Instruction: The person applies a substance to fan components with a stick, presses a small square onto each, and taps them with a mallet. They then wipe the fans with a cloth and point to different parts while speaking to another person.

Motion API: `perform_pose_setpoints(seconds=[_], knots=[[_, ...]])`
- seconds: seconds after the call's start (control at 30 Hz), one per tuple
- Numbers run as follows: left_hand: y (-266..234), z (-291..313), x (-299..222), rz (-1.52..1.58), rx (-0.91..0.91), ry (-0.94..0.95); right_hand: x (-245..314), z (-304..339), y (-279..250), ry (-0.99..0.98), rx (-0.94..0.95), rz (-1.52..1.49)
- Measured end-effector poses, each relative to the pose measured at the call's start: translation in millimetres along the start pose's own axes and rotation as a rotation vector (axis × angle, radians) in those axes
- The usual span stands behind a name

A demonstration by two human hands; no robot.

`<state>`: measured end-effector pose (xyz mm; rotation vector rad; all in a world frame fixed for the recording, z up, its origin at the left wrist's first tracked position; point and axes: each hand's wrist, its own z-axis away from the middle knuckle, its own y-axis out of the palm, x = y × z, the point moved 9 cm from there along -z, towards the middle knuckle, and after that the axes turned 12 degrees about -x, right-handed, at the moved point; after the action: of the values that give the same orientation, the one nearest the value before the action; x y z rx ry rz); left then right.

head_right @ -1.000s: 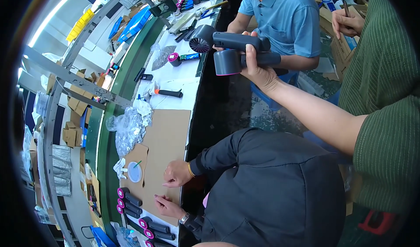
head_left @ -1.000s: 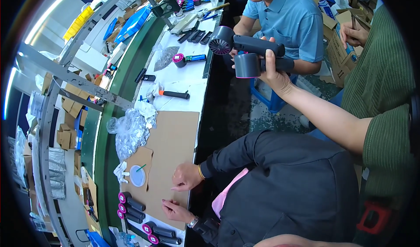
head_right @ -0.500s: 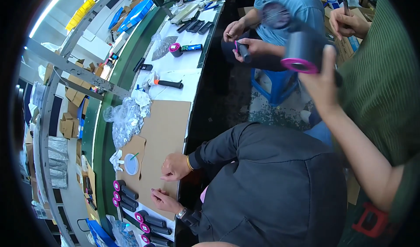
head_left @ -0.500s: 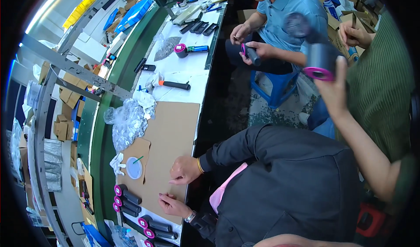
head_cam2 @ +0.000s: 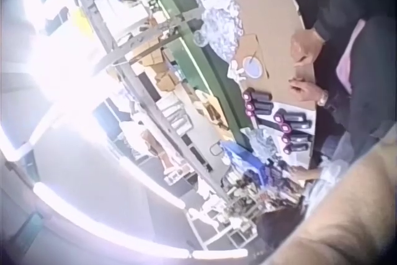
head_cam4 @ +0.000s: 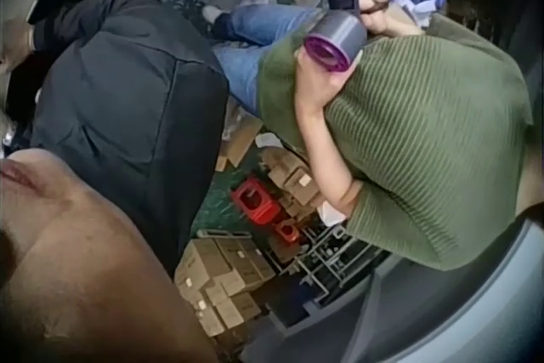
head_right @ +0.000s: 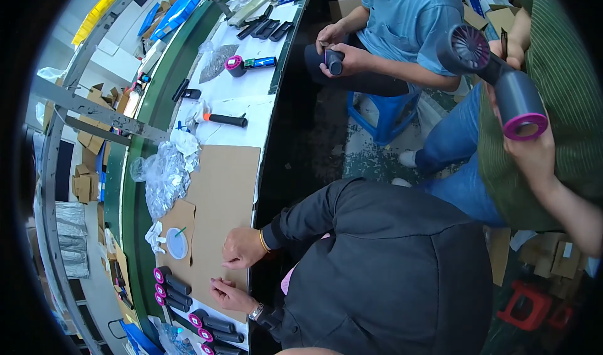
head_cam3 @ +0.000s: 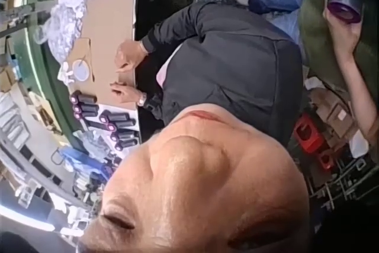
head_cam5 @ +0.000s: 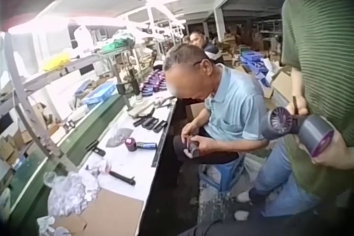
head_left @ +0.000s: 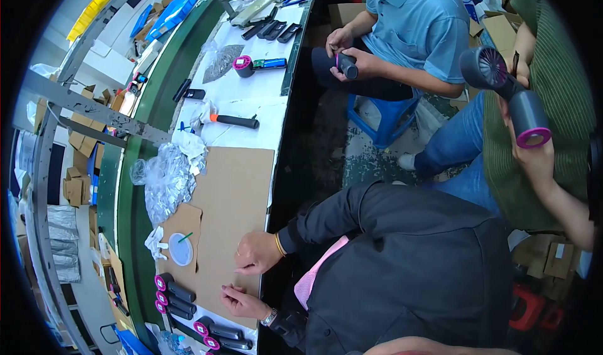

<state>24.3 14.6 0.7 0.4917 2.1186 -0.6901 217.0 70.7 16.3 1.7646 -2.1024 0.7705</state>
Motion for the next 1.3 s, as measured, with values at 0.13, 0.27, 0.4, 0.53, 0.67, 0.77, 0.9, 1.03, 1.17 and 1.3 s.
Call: perform_pose_setpoints(seconds=[0.13,0.27,0.4,0.53,0.67,0.77,0.9,1.03,1.17,1.3], knots=[[4,1,1,-0.055,0.025,0.025,-1,3,0,-0.008,-0.018,-0.013],[3,2,-5,-0.088,0.012,0.027,1,3,-1,-0.055,-0.05,-0.04],[4,3,-6,-0.105,0.003,0.069,1,2,0,-0.013,-0.012,-0.038],[4,2,-4,-0.128,0.011,0.114,0,2,-2,-0.012,-0.012,-0.057],[5,3,2,-0.129,0.016,0.11,1,3,-2,-0.025,-0.014,-0.055],[6,3,-3,-0.135,0.017,0.123,0,3,-3,-0.017,-0.007,-0.069],[7,3,-8,-0.143,0.018,0.152,1,2,-4,-0.024,-0.017,-0.07],[4,3,-9,-0.156,0.008,0.17,1,5,1,-0.055,-0.027,-0.072],[6,4,-9,-0.154,0.01,0.182,0,6,0,-0.057,-0.046,-0.094],[6,3,-10,-0.152,0.005,0.188,2,6,0,-0.062,-0.04,-0.093]])
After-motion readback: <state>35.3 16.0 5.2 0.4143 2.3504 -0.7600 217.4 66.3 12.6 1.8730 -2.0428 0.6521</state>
